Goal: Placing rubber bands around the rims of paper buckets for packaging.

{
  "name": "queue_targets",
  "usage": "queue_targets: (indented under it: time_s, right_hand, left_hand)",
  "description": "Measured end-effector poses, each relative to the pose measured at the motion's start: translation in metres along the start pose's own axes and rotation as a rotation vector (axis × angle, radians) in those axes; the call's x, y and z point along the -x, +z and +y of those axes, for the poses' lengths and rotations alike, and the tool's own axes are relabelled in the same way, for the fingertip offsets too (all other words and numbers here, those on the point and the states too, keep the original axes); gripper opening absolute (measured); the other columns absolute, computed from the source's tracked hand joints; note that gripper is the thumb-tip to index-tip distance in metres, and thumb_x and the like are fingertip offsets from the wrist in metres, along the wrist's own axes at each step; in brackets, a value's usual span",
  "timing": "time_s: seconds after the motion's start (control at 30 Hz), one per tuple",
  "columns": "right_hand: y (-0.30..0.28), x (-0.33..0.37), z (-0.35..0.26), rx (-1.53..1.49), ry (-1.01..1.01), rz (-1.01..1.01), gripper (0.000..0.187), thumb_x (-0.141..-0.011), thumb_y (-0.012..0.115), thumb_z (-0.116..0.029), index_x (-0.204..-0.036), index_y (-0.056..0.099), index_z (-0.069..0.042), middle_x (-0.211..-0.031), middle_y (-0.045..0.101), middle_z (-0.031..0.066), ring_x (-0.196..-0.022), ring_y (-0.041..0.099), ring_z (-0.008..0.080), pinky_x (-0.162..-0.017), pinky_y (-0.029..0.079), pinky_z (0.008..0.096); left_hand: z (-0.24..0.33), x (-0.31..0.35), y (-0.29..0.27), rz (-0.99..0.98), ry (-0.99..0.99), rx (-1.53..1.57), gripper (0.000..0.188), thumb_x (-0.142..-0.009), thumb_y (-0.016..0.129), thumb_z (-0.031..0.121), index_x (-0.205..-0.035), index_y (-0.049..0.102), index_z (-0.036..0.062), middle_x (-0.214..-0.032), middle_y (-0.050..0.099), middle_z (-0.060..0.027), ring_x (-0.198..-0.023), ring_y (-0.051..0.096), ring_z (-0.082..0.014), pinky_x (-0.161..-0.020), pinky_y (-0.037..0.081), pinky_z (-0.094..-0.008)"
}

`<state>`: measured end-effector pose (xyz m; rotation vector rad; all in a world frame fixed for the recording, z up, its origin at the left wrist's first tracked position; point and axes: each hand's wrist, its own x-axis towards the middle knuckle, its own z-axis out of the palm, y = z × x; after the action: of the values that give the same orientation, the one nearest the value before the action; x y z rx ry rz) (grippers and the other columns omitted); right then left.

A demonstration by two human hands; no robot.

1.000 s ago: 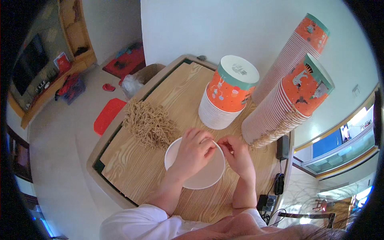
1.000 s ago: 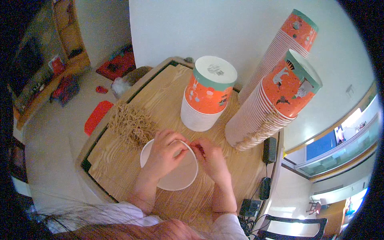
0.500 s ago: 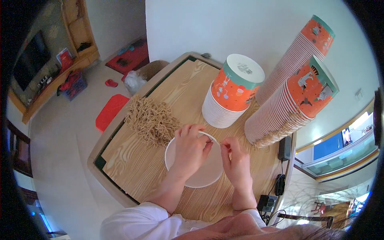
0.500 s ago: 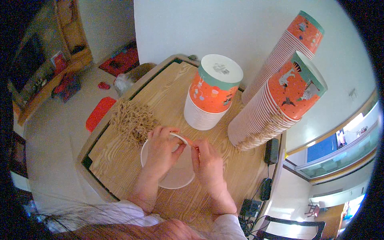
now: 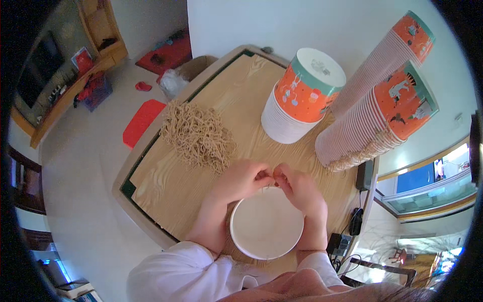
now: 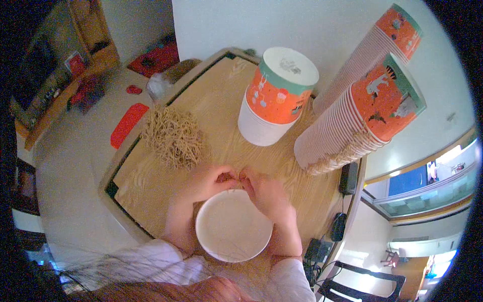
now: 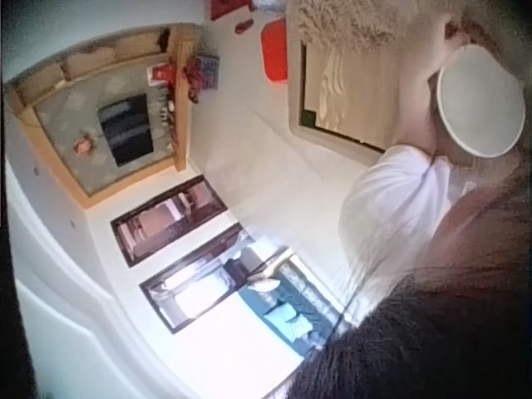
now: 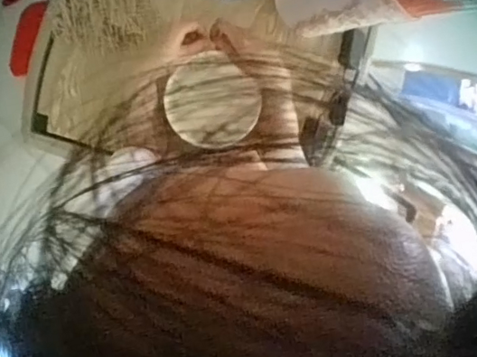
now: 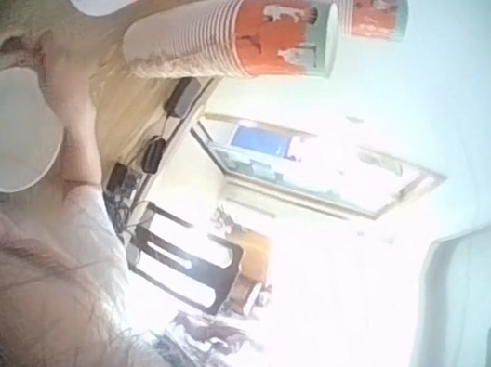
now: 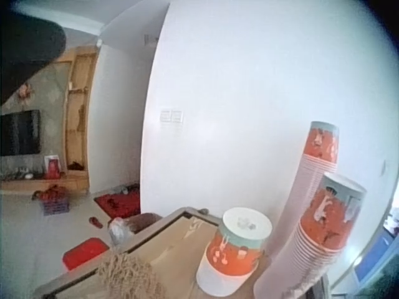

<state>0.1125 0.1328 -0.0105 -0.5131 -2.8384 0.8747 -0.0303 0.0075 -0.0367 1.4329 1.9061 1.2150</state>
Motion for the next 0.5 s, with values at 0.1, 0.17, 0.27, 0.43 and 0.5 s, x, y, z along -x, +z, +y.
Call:
queue_targets:
  time_s: [0.1,0.17,0.27,0.43,0.5]
  right_hand:
    - [-0.005,0.000,0.007,-0.063,-0.062,-0.010,0.009,-0.088,0.057,-0.006,-0.095,0.054,-0.003,-0.077,0.065,0.0150,-0.072,0.067,0.0299,-0.062,0.051,0.0369]
    - [-0.005,-0.001,0.012,-0.088,-0.024,-0.017,0.008,-0.088,0.057,-0.006,-0.094,0.054,-0.003,-0.077,0.065,0.0146,-0.072,0.067,0.0285,-0.062,0.051,0.0358]
    - [0.001,-0.008,0.021,-0.047,0.005,-0.020,0.006,-0.089,0.055,-0.006,-0.094,0.053,-0.002,-0.077,0.065,0.0139,-0.072,0.068,0.0259,-0.062,0.052,0.0341]
    - [0.006,-0.016,0.028,-0.068,0.019,-0.089,0.005,-0.090,0.054,-0.005,-0.094,0.052,-0.002,-0.076,0.064,0.0124,-0.071,0.068,0.0218,-0.062,0.052,0.0318]
    - [0.006,-0.017,0.029,-0.109,0.050,-0.085,0.005,-0.090,0.054,-0.004,-0.094,0.052,-0.002,-0.075,0.063,0.0118,-0.069,0.067,0.0203,-0.062,0.052,0.0318]
  left_hand:
    - [-0.014,-0.008,-0.001,-0.127,0.000,0.144,0.016,-0.081,0.067,0.012,-0.091,0.061,0.0016,-0.080,0.067,-0.0138,-0.074,0.066,-0.0257,-0.066,0.051,-0.0347]
    - [-0.029,-0.013,0.005,-0.207,0.086,0.423,0.015,-0.082,0.065,0.010,-0.093,0.058,0.0024,-0.081,0.066,-0.0084,-0.076,0.065,-0.0179,-0.069,0.050,-0.0307]
    - [-0.045,-0.022,0.016,-0.328,0.080,0.762,0.013,-0.083,0.064,0.008,-0.091,0.054,0.0042,-0.083,0.061,-0.0031,-0.081,0.061,-0.0126,-0.072,0.049,-0.0281]
    - [-0.077,-0.025,0.039,-0.355,0.022,1.108,0.016,-0.081,0.067,0.012,-0.086,0.053,0.0071,-0.083,0.057,-0.0026,-0.078,0.056,-0.0114,-0.070,0.046,-0.0263]
    - [-0.084,-0.025,0.044,-0.341,-0.012,1.238,0.014,-0.081,0.065,0.009,-0.086,0.053,0.0072,-0.082,0.058,-0.0035,-0.078,0.055,-0.0118,-0.070,0.045,-0.0256]
